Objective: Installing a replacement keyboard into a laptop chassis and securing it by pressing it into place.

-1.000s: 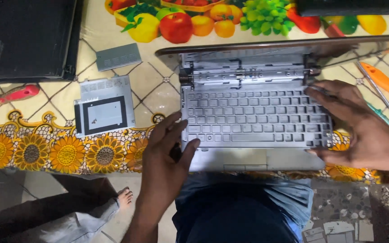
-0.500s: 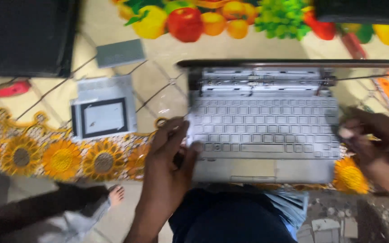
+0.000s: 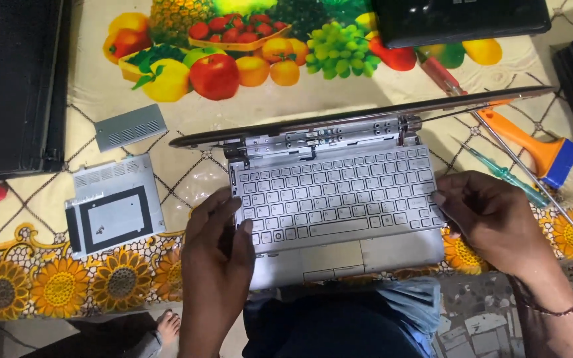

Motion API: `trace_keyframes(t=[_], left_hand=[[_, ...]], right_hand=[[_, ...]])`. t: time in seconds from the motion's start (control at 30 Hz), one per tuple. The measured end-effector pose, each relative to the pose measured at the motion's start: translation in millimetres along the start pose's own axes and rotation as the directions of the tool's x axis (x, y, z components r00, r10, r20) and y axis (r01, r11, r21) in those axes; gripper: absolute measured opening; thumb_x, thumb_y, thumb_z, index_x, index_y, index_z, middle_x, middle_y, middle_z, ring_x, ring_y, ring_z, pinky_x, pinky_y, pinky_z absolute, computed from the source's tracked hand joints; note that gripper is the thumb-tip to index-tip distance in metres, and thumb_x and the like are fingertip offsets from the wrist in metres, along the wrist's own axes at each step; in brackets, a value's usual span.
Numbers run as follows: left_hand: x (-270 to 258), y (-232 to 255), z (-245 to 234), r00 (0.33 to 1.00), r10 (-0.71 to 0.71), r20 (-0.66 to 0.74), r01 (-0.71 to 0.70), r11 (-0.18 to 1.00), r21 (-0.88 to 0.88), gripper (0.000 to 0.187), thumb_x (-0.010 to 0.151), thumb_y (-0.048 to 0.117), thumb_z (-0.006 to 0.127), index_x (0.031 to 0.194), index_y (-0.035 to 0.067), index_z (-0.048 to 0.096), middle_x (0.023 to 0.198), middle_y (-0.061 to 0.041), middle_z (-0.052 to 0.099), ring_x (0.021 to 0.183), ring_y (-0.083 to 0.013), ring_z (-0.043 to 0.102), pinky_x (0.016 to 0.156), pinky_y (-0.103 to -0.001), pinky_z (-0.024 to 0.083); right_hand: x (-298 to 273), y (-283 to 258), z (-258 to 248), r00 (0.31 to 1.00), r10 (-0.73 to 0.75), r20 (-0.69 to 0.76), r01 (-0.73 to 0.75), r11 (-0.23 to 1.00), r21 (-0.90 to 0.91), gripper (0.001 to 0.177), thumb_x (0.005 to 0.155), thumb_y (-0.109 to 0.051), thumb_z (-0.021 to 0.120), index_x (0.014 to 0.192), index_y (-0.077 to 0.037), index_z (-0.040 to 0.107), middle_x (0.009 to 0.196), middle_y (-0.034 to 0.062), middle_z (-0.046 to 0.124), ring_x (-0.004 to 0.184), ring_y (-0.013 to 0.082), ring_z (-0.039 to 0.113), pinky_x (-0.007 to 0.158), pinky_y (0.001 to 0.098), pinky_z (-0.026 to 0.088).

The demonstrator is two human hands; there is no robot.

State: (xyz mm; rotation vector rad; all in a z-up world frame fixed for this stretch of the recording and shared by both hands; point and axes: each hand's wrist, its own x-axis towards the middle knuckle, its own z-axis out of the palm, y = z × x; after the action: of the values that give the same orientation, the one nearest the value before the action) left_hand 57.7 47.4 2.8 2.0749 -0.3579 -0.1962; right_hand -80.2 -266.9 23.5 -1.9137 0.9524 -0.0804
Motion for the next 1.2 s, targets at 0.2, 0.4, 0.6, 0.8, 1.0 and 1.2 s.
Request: trace_keyframes(t=[0.2, 0.4, 0.6, 0.8, 1.0, 1.2], left_hand=[[2, 3, 3, 0.99, -0.138, 0.008, 0.138, 0.986, -0.091, 0.034, 0.092, 0.018, 0.062, 0.121, 0.002, 0.07, 0.147, -0.01, 0.055, 0.099, -0.0191, 0.069, 0.071, -0.032, 0.057], [2, -7, 5, 0.992, -0.126, -0.027, 0.119, 0.975, -0.19, 0.024, 0.091, 0.011, 0.065, 0.113, 0.005, 0.073, 0.144, -0.006, 0.06, 0.089, -0.0151, 0.068, 0.078, -0.029, 0.056], [5, -4, 0, 0.978, -0.209, -0.006, 0.204, 0.959, -0.197, 0.021, 0.091, 0.013, 0.066, 0.106, 0.001, 0.076, 0.142, -0.007, 0.061, 0.106, -0.0163, 0.072, 0.081, -0.027, 0.057], [7, -10, 0, 0.986, -0.164, -0.017, 0.158, 0.97, -0.187, 0.022, 0.093, 0.013, 0.063, 0.105, 0.001, 0.077, 0.136, -0.007, 0.063, 0.115, -0.0176, 0.069, 0.082, -0.028, 0.058], [11, -9, -2, 0.987, -0.162, -0.022, 0.154, 0.969, -0.193, 0.022, 0.095, 0.015, 0.06, 0.105, 0.002, 0.076, 0.133, -0.007, 0.063, 0.095, -0.0151, 0.069, 0.072, -0.026, 0.056], [17, -4, -6, 0.989, -0.15, -0.013, 0.146, 0.978, -0.146, 0.024, 0.096, 0.015, 0.057, 0.107, 0.002, 0.073, 0.127, -0.006, 0.064, 0.081, -0.0124, 0.066, 0.064, -0.025, 0.052]], right_hand=[[3, 13, 2, 1.0, 0.01, 0.016, -0.012, 0.988, 0.157, 0.011, 0.099, 0.001, 0.067, 0.107, 0.006, 0.071, 0.093, 0.0138, 0.072, 0.081, 0.0192, 0.06, 0.068, 0.0315, 0.051], [3, 20, 5, 0.997, -0.075, -0.016, 0.076, 0.977, 0.2, 0.006, 0.1, -0.001, 0.068, 0.103, 0.004, 0.069, 0.08, 0.0108, 0.063, 0.06, 0.0164, 0.049, 0.048, 0.0294, 0.043], [1, 19, 8, 0.997, -0.054, -0.046, 0.063, 0.975, 0.215, 0.008, 0.101, -0.002, 0.067, 0.108, 0.002, 0.067, 0.081, 0.0107, 0.063, 0.059, 0.016, 0.051, 0.048, 0.0286, 0.043], [3, 15, 6, 0.996, -0.042, -0.076, 0.048, 0.996, 0.079, 0.014, 0.1, -0.002, 0.07, 0.112, 0.005, 0.07, 0.092, 0.0146, 0.07, 0.075, 0.0176, 0.059, 0.06, 0.0336, 0.056], [-5, 8, 13, 0.987, -0.109, -0.114, 0.111, 0.994, 0.009, 0.011, 0.106, -0.003, 0.068, 0.113, 0.004, 0.071, 0.081, 0.0171, 0.065, 0.06, 0.0199, 0.053, 0.05, 0.0305, 0.042], [-6, 15, 17, 0.977, -0.156, -0.145, 0.148, 0.987, -0.062, 0.008, 0.109, -0.001, 0.069, 0.115, 0.003, 0.072, 0.084, 0.014, 0.066, 0.061, 0.0189, 0.057, 0.053, 0.0304, 0.05]])
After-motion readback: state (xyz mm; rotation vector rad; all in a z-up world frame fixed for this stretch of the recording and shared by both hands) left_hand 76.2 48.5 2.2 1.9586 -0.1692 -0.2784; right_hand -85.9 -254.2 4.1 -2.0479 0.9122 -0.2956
